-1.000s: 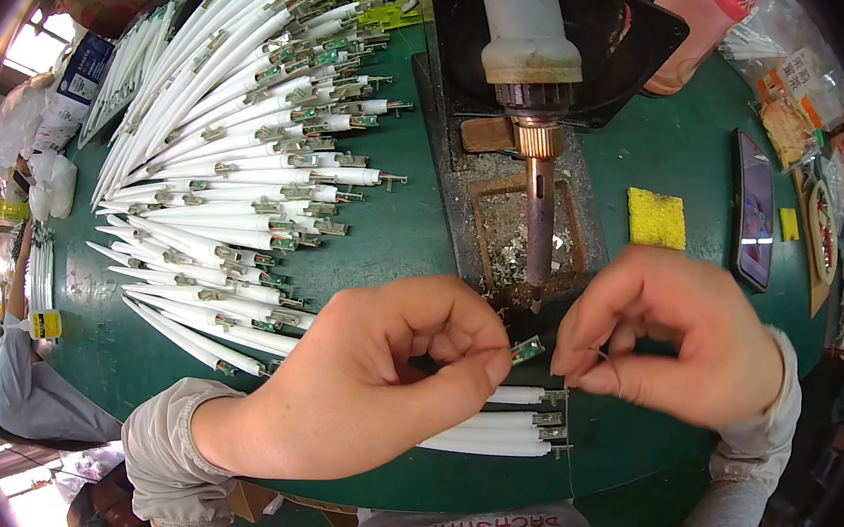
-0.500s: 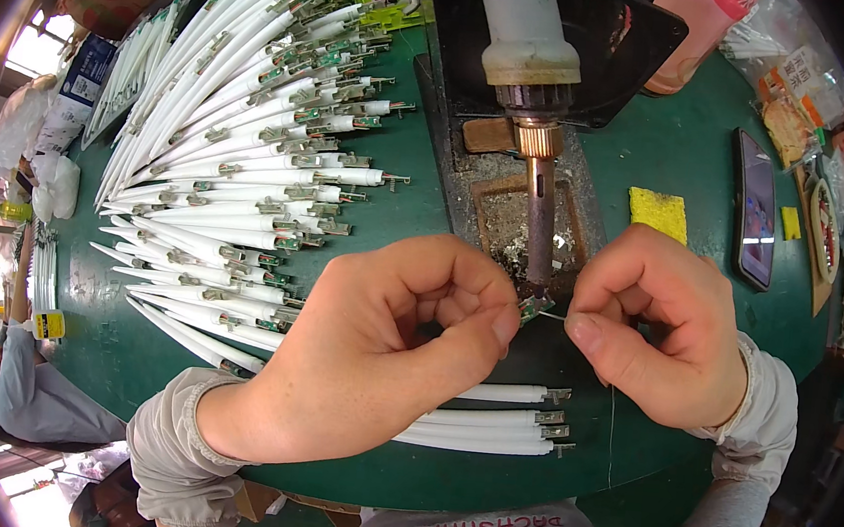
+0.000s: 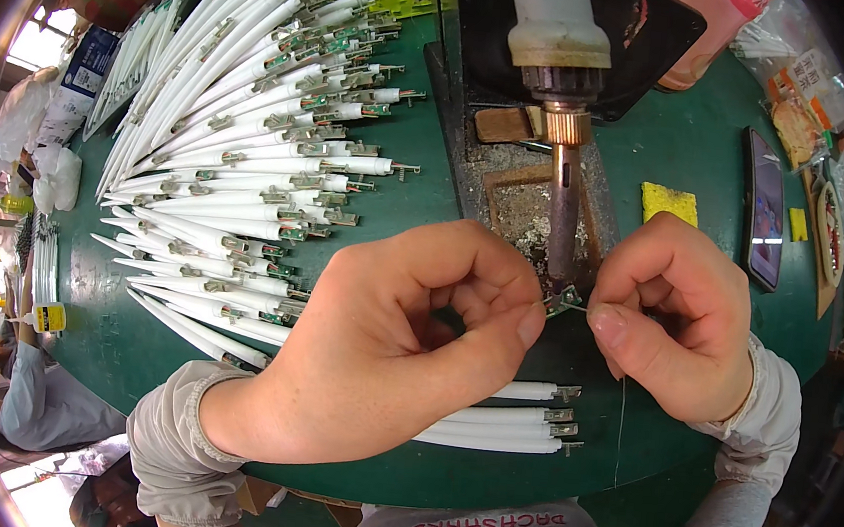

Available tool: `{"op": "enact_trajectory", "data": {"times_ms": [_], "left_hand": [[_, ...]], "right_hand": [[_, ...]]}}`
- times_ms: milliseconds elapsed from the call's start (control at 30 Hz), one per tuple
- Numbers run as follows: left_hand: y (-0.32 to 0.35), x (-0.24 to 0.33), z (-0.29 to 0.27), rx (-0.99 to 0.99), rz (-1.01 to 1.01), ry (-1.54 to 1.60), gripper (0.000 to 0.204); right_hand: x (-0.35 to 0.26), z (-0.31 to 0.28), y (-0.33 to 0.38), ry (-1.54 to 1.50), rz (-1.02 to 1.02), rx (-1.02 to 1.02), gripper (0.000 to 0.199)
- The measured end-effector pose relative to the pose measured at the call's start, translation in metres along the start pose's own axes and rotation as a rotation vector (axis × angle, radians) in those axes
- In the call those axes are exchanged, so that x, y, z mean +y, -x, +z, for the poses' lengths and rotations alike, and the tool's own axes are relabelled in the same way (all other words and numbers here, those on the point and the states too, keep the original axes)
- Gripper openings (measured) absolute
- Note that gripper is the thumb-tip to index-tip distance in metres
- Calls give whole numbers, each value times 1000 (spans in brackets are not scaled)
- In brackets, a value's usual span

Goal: The person takes electronic pen components, attaches thin wires to their circuit boards, and solders them using a soldering iron and solder wire.

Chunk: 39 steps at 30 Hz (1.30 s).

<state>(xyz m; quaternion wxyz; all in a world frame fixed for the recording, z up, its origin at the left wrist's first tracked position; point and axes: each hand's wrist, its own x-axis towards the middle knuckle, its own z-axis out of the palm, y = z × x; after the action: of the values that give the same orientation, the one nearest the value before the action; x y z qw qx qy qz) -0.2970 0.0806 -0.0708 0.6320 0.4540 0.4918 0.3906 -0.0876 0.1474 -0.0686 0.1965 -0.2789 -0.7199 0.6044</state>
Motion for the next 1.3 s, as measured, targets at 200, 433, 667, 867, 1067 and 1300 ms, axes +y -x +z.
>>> {"op": "enact_trajectory", "data": {"times_ms": [200,433,667,867,1067,1300], "left_hand": [[-2,2,-3,13,-96,56,10],[-4,2,-2,-21,-130,155,9],[-3,3,-4,-24,-148,199,8],[-6,3,-4,-36,-177,214,7],[-2,5,-9,-13,-267,211,9],[6,5,-3,-27,-131,-61,11]], "right_hand": [[2,-1,0,-7,-17,-8,10],[6,2,-1,-34,-14,-4,11],[7,4,-2,-33,-38,11,11],[10,4,-4,-44,-45,8,14],[7,4,-3,-109,1,25,17],[8,2,1,-43,4,-14,18]]}}
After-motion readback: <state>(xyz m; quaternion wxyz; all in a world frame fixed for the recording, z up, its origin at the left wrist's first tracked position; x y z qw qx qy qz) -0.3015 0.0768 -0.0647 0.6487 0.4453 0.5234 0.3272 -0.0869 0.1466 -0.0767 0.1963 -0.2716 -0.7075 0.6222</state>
